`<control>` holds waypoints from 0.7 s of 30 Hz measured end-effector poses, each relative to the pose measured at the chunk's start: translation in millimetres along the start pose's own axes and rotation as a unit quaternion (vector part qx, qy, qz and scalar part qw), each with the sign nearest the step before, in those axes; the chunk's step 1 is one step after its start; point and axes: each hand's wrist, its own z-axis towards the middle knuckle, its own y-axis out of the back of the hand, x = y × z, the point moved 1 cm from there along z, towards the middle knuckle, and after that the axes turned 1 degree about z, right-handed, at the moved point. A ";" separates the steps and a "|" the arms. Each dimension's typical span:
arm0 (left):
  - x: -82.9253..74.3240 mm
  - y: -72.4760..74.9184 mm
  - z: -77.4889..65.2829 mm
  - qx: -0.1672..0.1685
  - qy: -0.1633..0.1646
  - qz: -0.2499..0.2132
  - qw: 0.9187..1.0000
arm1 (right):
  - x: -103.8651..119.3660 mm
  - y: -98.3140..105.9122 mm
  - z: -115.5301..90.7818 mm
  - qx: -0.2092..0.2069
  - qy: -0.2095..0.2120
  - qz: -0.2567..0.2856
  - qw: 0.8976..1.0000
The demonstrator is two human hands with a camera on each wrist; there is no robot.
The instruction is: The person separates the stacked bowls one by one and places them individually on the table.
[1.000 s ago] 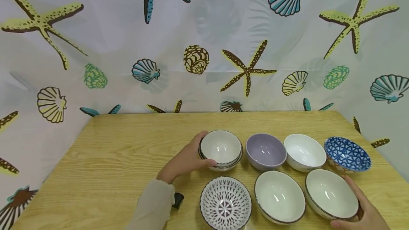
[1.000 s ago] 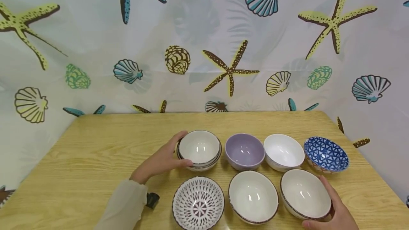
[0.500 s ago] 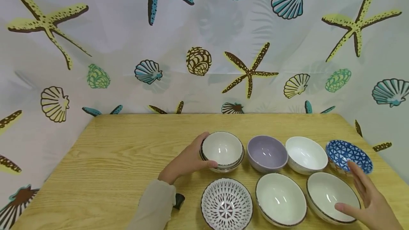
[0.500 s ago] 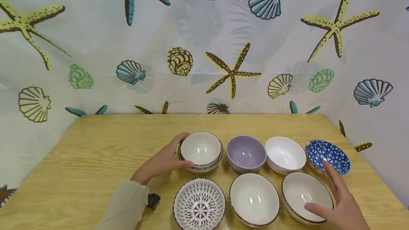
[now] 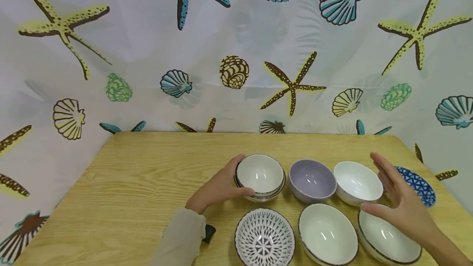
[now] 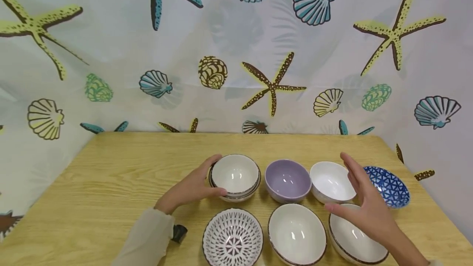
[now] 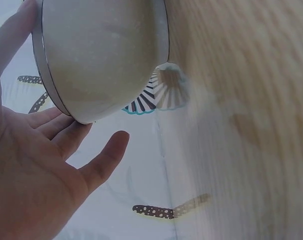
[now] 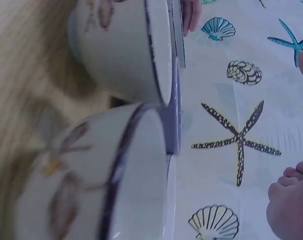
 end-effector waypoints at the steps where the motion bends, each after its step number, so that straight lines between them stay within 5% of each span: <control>1: -0.1 0.2 0.0 -0.001 0.000 0.000 1.000 | 3.3 -2.4 5.3 0.003 0.008 0.006 1.000; 15: 1.3 0.7 -0.8 -0.004 0.001 0.004 1.000 | 25.7 -46.5 58.5 0.046 0.055 0.064 0.995; 21: 0.9 0.4 -0.2 0.000 -0.007 0.001 1.000 | 26.1 -59.8 75.8 0.082 0.008 0.045 0.996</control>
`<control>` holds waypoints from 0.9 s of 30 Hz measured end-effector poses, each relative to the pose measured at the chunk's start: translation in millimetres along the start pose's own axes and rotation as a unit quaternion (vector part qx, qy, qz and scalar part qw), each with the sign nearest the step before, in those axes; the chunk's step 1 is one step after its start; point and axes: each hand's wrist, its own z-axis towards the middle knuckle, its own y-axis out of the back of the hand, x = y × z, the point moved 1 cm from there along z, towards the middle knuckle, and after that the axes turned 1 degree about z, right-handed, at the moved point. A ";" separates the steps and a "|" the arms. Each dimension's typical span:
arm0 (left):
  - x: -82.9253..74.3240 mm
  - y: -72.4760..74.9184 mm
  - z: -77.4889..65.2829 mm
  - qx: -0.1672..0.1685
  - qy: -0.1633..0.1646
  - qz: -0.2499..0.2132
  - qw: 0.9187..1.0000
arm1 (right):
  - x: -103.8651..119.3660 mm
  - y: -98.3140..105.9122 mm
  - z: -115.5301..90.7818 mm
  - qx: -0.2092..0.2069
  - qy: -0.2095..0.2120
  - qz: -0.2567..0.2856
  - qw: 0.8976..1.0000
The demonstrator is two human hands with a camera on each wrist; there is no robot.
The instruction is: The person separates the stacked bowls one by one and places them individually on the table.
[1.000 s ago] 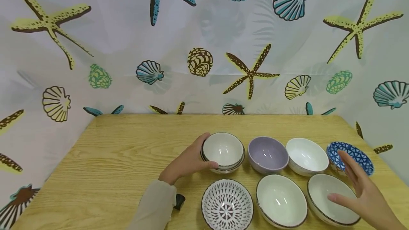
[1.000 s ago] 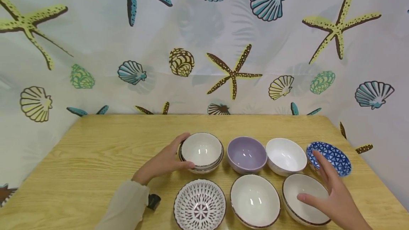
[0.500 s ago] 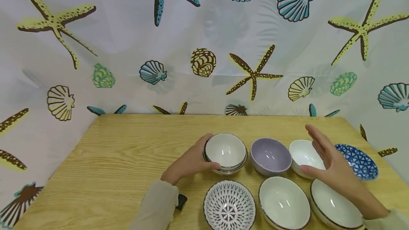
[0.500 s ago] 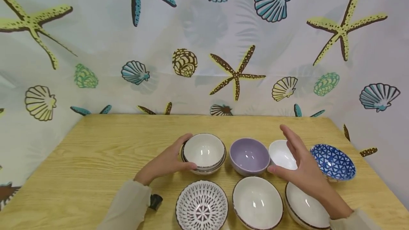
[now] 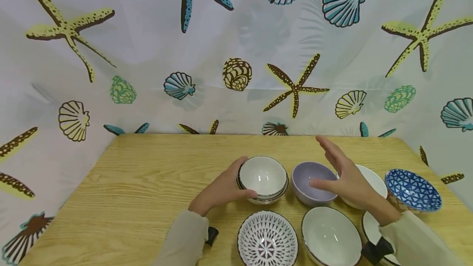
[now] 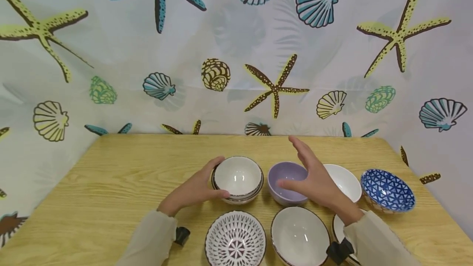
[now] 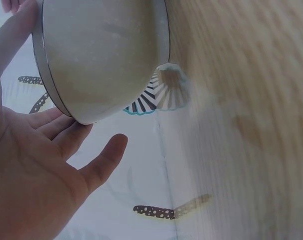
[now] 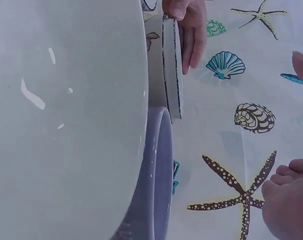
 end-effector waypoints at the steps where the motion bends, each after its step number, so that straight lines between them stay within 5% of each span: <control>1: 0.1 0.1 0.2 0.000 0.000 -0.002 1.000 | -1.3 -2.2 2.6 0.006 -0.008 0.001 1.000; 27: -4.7 -3.4 -0.3 -0.001 0.013 0.028 1.000 | -28.1 -51.8 37.2 0.130 -0.049 -0.003 0.990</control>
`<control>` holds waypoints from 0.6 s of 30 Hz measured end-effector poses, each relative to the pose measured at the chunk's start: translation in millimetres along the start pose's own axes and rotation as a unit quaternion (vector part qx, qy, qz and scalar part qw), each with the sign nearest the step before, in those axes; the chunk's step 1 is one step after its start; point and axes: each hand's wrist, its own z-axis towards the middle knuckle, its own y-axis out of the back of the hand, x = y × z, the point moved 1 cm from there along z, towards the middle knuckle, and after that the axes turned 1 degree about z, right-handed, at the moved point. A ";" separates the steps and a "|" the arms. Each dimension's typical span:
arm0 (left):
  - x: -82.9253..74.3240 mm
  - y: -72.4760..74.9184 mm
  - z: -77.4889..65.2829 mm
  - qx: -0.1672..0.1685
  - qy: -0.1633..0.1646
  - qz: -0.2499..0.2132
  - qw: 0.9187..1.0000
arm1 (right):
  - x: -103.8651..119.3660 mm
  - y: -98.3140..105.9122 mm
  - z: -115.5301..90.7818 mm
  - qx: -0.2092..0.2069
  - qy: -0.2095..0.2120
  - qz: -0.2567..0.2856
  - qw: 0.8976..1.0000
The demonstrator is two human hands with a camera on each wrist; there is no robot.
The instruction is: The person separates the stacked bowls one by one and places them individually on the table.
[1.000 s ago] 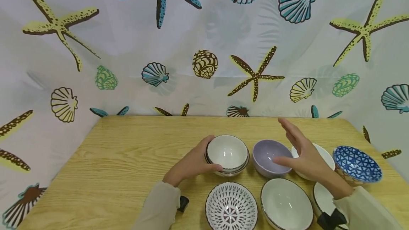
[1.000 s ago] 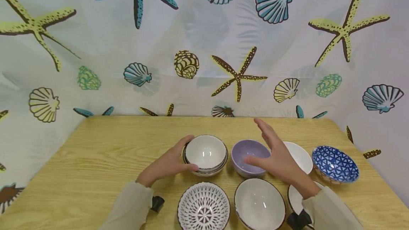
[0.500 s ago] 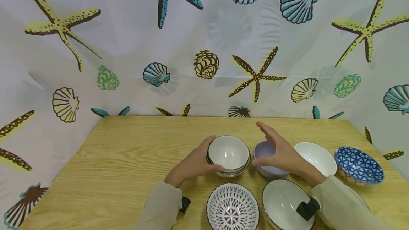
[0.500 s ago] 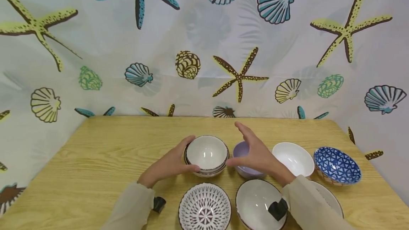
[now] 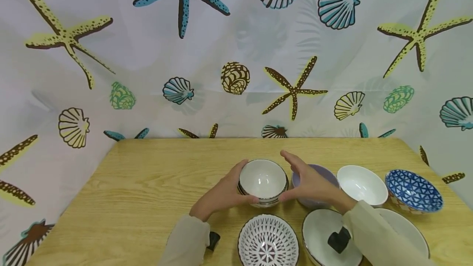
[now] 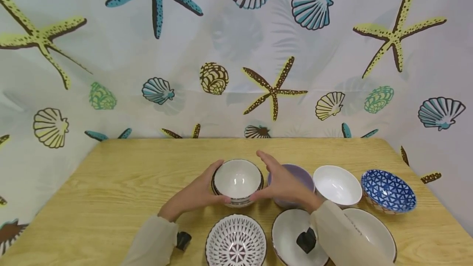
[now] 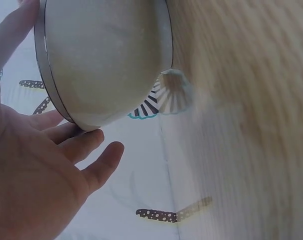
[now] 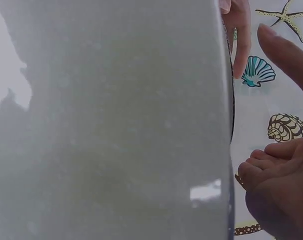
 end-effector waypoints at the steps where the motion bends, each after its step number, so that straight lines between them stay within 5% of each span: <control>1: 0.0 0.1 0.2 0.001 0.000 0.000 1.000 | -0.7 -1.0 1.3 0.002 -0.002 -0.001 1.000; 9: 5.8 0.5 0.8 0.013 -0.006 -0.019 1.000 | -3.6 -6.9 5.6 0.017 0.006 -0.001 1.000; 18: 10.1 0.4 2.3 0.016 -0.023 -0.025 0.999 | -0.3 -11.0 10.3 0.003 0.000 -0.058 0.998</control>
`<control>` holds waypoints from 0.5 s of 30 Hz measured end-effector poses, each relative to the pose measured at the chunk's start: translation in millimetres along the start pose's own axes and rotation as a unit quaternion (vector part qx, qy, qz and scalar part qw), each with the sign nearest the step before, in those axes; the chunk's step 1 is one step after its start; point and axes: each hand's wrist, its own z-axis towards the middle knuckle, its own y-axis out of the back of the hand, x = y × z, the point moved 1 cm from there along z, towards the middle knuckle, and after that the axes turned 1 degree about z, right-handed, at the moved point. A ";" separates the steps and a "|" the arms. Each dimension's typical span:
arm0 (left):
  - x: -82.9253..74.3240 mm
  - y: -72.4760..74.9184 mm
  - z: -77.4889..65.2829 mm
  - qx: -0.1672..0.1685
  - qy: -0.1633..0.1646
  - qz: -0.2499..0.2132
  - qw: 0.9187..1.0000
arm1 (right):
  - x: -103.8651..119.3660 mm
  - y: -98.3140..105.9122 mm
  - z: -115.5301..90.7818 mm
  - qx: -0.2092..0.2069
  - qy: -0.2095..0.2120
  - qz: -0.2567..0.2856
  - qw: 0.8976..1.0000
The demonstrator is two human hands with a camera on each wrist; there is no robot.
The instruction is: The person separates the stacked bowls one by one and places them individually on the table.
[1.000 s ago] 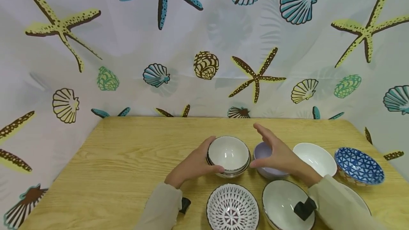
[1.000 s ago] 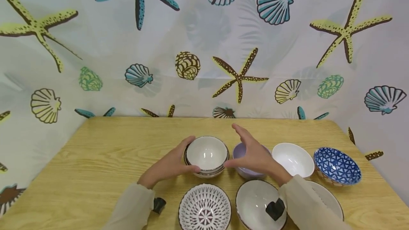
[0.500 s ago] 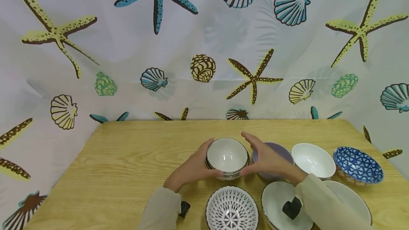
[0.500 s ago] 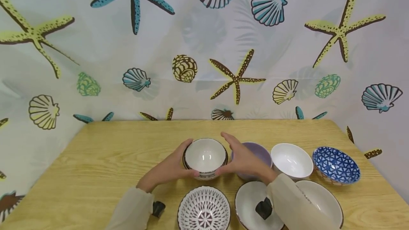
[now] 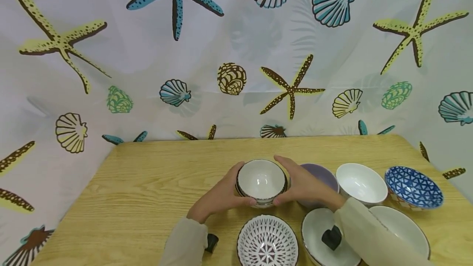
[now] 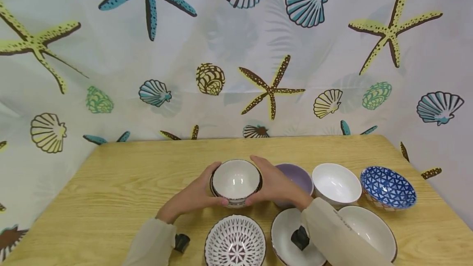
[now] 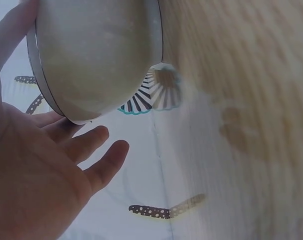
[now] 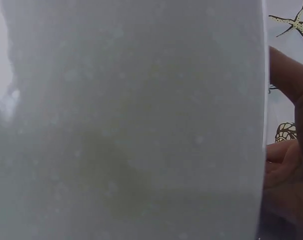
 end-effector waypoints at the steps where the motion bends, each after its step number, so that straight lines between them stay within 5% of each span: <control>1: 0.1 -0.1 0.0 0.001 -0.001 -0.001 1.000 | -0.1 -0.3 0.7 0.000 0.000 -0.004 1.000; 15: 2.5 -1.0 0.0 0.002 0.005 -0.009 1.000 | 2.6 1.5 4.5 0.017 0.010 -0.031 0.999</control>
